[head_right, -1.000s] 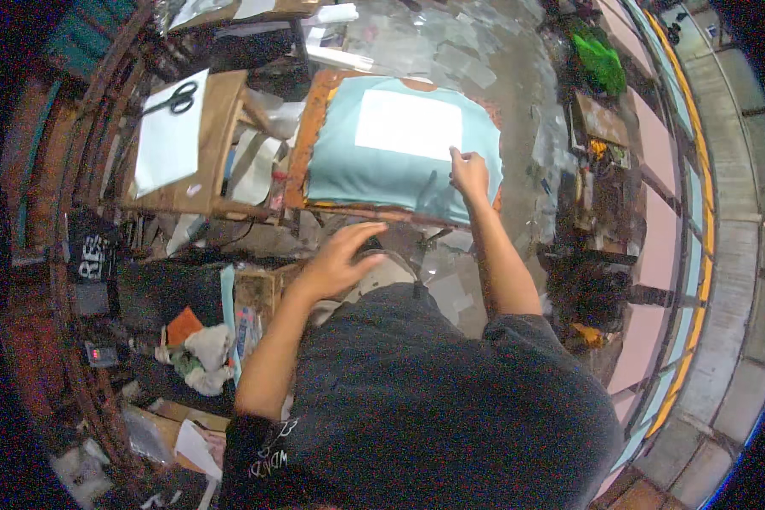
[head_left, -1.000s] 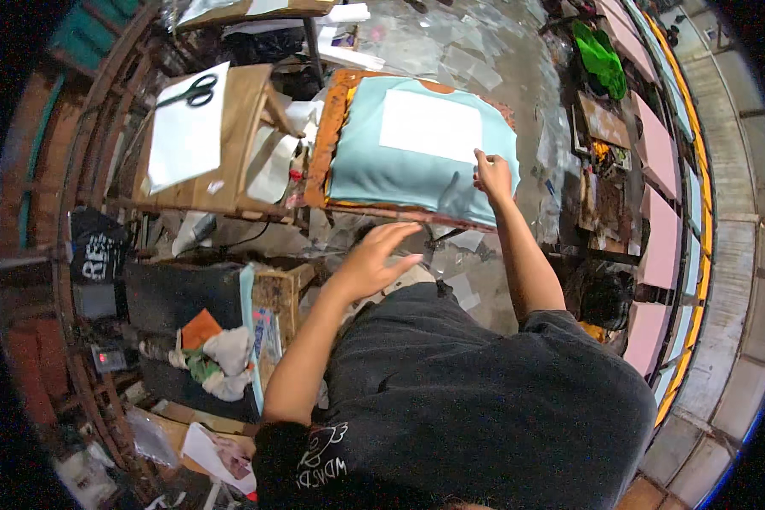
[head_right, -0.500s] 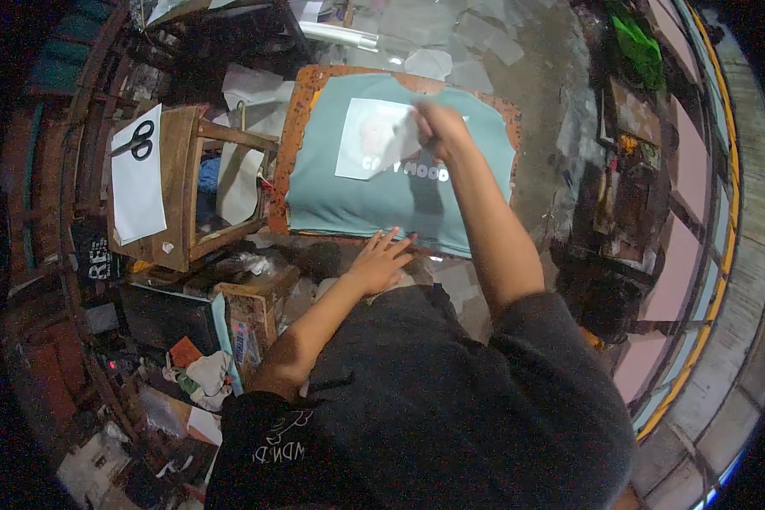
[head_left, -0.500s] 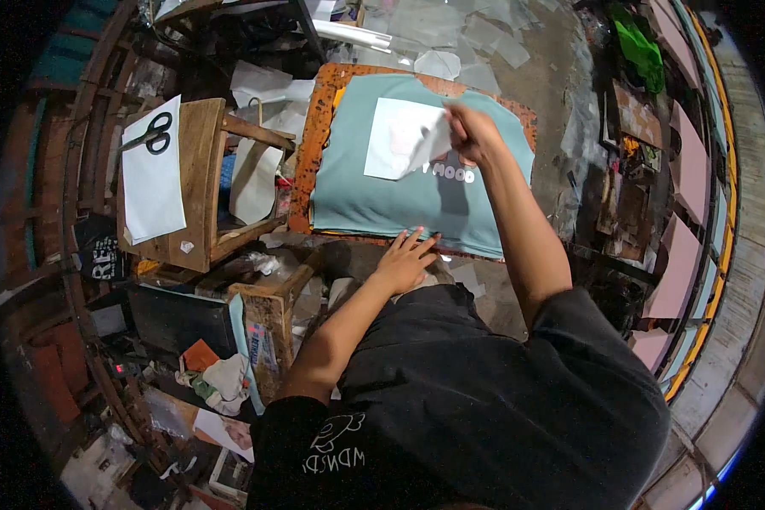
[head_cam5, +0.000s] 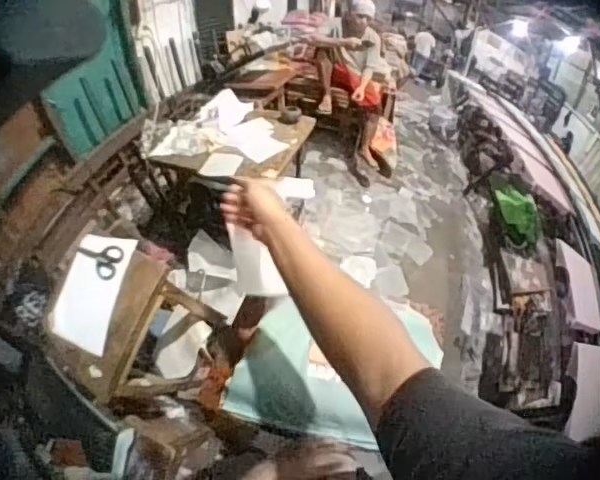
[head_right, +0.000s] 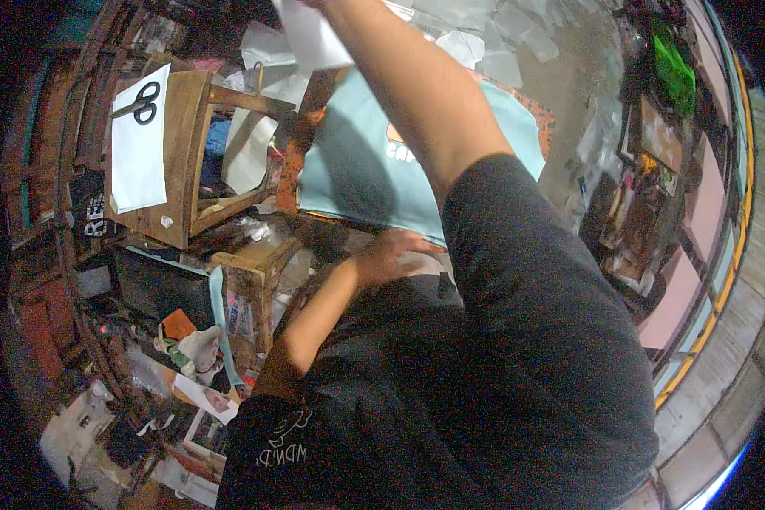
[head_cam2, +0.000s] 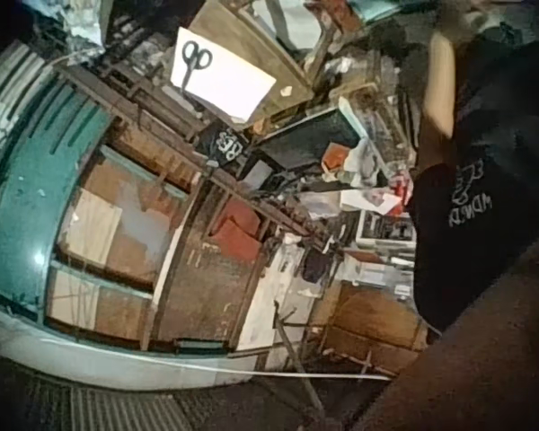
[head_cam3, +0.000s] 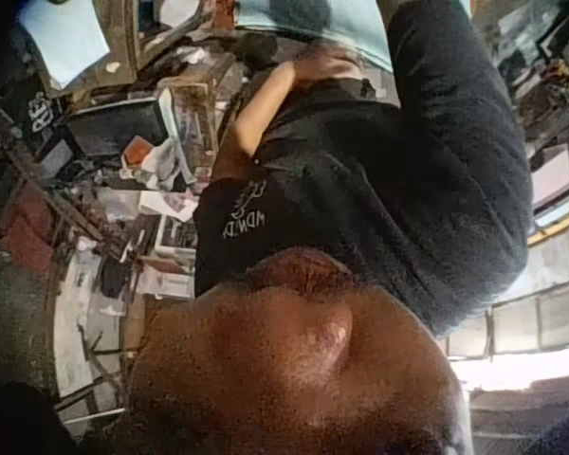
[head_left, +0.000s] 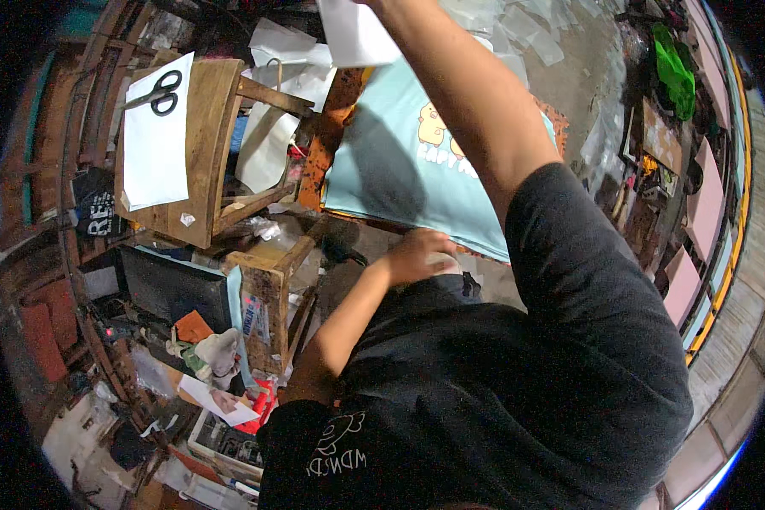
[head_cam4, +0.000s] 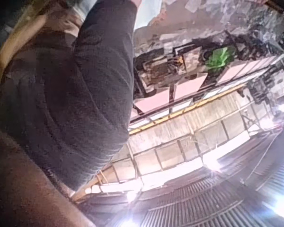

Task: The recorder is screen-printing a graphic onto a light-blue t-shirt.

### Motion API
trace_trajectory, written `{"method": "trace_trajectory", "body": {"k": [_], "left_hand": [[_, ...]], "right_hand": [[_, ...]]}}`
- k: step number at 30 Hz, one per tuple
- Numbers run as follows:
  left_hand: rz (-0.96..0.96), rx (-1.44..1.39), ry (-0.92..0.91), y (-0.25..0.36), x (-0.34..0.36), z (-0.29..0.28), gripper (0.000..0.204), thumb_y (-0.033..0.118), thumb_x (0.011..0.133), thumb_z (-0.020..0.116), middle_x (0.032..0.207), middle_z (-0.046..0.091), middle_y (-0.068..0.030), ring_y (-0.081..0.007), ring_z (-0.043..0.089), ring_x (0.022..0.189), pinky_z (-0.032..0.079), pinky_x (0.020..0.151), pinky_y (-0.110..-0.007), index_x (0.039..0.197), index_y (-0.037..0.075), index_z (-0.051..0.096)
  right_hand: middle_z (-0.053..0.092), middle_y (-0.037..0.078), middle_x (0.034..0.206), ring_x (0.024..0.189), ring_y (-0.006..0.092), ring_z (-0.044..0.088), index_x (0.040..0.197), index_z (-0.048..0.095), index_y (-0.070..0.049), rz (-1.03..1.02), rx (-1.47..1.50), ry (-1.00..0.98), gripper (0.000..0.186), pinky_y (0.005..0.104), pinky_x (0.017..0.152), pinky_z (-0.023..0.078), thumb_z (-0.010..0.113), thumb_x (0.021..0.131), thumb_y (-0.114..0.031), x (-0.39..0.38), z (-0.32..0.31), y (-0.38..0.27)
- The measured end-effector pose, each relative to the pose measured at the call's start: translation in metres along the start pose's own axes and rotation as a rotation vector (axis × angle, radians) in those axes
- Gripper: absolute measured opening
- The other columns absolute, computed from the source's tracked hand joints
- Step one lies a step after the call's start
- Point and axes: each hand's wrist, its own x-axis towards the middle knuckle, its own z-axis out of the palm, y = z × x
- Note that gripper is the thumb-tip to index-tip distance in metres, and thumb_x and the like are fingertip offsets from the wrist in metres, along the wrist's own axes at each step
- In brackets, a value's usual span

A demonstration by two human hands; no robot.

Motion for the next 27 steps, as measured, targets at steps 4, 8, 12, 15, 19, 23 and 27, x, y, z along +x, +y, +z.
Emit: {"method": "trace_trajectory", "body": {"k": [4, 8, 12, 15, 19, 23, 27], "left_hand": [[0.144, -1.184, 0.612, 0.059, -0.007, -0.097, 0.085, 0.066, 0.086, 0.055, 0.14, 0.051, -0.0141, -0.0259, 0.054, 0.124, 0.04, 0.107, -0.04, 0.143, 0.004, 0.039], [0.371, -1.333, 0.82, 0.113, -0.037, -0.191, 0.116, 0.083, 0.067, 0.058, 0.134, 0.053, -0.0157, -0.0267, 0.058, 0.113, 0.047, 0.1, -0.043, 0.148, 0.004, 0.028], [0.131, -1.278, 0.927, 0.136, -0.052, -0.233, 0.074, 0.039, 0.095, 0.06, 0.139, 0.048, -0.0179, -0.0276, 0.053, 0.121, 0.046, 0.102, -0.042, 0.147, 0.0, 0.025], [-0.025, -0.69, 1.229, 0.131, -0.069, -0.24, 0.07, 0.007, 0.093, 0.061, 0.14, 0.046, -0.0178, -0.0284, 0.051, 0.123, 0.046, 0.102, -0.043, 0.15, 0.009, 0.022], [0.039, -0.213, 1.525, 0.141, -0.124, -0.276, 0.081, 0.001, 0.089, 0.062, 0.14, 0.042, -0.0199, -0.0314, 0.052, 0.119, 0.047, 0.1, -0.046, 0.152, 0.017, 0.014], [-0.078, 0.089, 1.703, 0.147, -0.155, -0.294, 0.083, -0.001, 0.089, 0.063, 0.141, 0.041, -0.019, -0.0281, 0.049, 0.121, 0.043, 0.1, -0.042, 0.153, 0.014, 0.014], [-0.472, 0.155, 1.674, 0.083, -0.22, -0.318, 0.087, 0.009, 0.084, 0.072, 0.143, 0.039, -0.0204, -0.0294, 0.046, 0.125, 0.039, 0.104, -0.04, 0.15, -0.001, 0.016]], "right_hand": [[0.067, 0.007, 0.069, 0.059, 0.0167, 0.061, 0.089, 0.067, -0.002, -0.7, -0.315, 0.215, 0.038, 0.0345, 0.055, 0.049, 0.055, 0.093, -0.037, -0.135, 0.047, -0.013], [0.062, 0.001, 0.069, 0.059, 0.0084, 0.058, 0.096, 0.065, 0.001, -0.174, -0.097, 0.053, 0.022, 0.0254, 0.052, 0.046, 0.055, 0.096, -0.019, -0.302, 0.051, 0.007], [0.064, 0.007, 0.073, 0.061, 0.0144, 0.063, 0.102, 0.062, 0.003, -0.015, -0.002, -0.048, 0.029, 0.0274, 0.057, 0.05, 0.054, 0.099, -0.025, -0.352, 0.019, 0.075], [0.065, 0.009, 0.098, 0.094, 0.0214, 0.064, 0.107, 0.063, -0.003, -0.377, -0.896, 0.021, 0.033, 0.039, 0.08, 0.05, 0.058, 0.096, -0.034, -0.365, -0.022, 0.086], [0.044, 0.01, 0.146, 0.136, 0.0282, 0.04, 0.139, 0.047, -0.011, -0.419, -1.751, 0.304, 0.064, 0.053, 0.111, 0.028, 0.056, 0.09, -0.052, -0.37, -0.104, 0.135], [0.037, 0.008, 0.152, 0.14, 0.0266, 0.034, 0.145, 0.039, -0.013, -0.408, -1.922, 0.171, 0.069, 0.0525, 0.114, 0.024, 0.056, 0.09, -0.051, -0.395, -0.143, 0.139], [0.035, 0.006, 0.153, 0.141, 0.0247, 0.032, 0.147, 0.036, -0.014, -0.355, -1.909, 0.151, 0.069, 0.0526, 0.115, 0.023, 0.057, 0.09, -0.045, -0.423, -0.159, 0.137]]}}
